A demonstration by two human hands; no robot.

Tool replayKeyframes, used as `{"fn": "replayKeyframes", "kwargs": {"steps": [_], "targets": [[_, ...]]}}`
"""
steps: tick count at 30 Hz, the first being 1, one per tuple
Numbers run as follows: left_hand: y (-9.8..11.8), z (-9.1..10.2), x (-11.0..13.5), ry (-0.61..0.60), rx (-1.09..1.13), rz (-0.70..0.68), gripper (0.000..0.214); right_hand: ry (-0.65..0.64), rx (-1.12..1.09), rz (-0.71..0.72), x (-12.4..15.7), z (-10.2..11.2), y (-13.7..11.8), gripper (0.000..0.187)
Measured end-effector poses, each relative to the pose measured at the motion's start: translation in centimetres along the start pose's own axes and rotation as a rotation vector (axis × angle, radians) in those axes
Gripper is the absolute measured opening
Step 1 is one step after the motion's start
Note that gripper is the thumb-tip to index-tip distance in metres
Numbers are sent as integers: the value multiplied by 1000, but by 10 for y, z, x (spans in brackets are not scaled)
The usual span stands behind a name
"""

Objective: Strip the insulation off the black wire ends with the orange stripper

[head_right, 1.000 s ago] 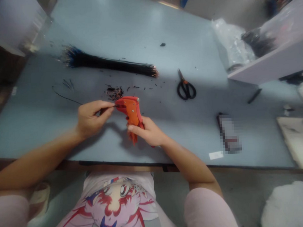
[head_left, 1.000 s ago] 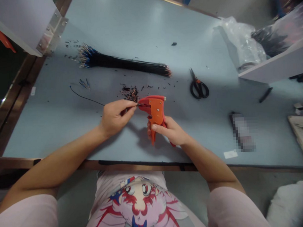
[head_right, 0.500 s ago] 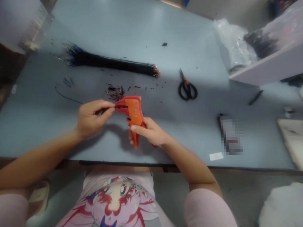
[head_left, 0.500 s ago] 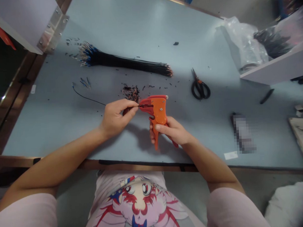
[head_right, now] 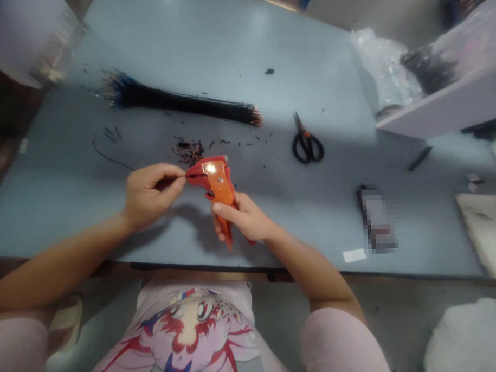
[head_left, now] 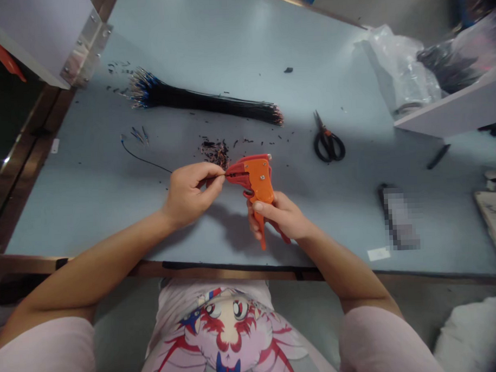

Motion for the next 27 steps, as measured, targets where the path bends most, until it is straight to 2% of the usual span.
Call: {"fn": "replayKeyframes", "kwargs": {"steps": [6,10,15,18,22,24,27], "targets": [[3,1,1,-21,-80,-79,12,9,4,-8,1,0,-1,34],[1,1,1,-12,-85,-70,12,25,-2,37,-1,0,-4,37],[-3,-1,1,-33,-104,-52,11,48,-91,-17,-4,1,-4,32],[-6,4,-1,-12,-106,-30,11,101,-172,-14,-2,13,-8,31],[-12,15,-4,112,-88,41,9,218,-269,78,5,37,-17,31],[-15,16,-5,135,-61,86,9,183,-187,69,6,38,-17,31],[-14,11,-4,127,-16,114,9,97,-91,14,5,27,-12,30]]}}
Point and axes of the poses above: each hand's wrist, its own x-axis away from the middle knuckle, its own z-axis out of the back of the hand, y = z × x, the point moved 4 cm from there along -x, towards the middle knuckle, and after that the axes turned 14 degrees about -z, right-handed, at the moved point
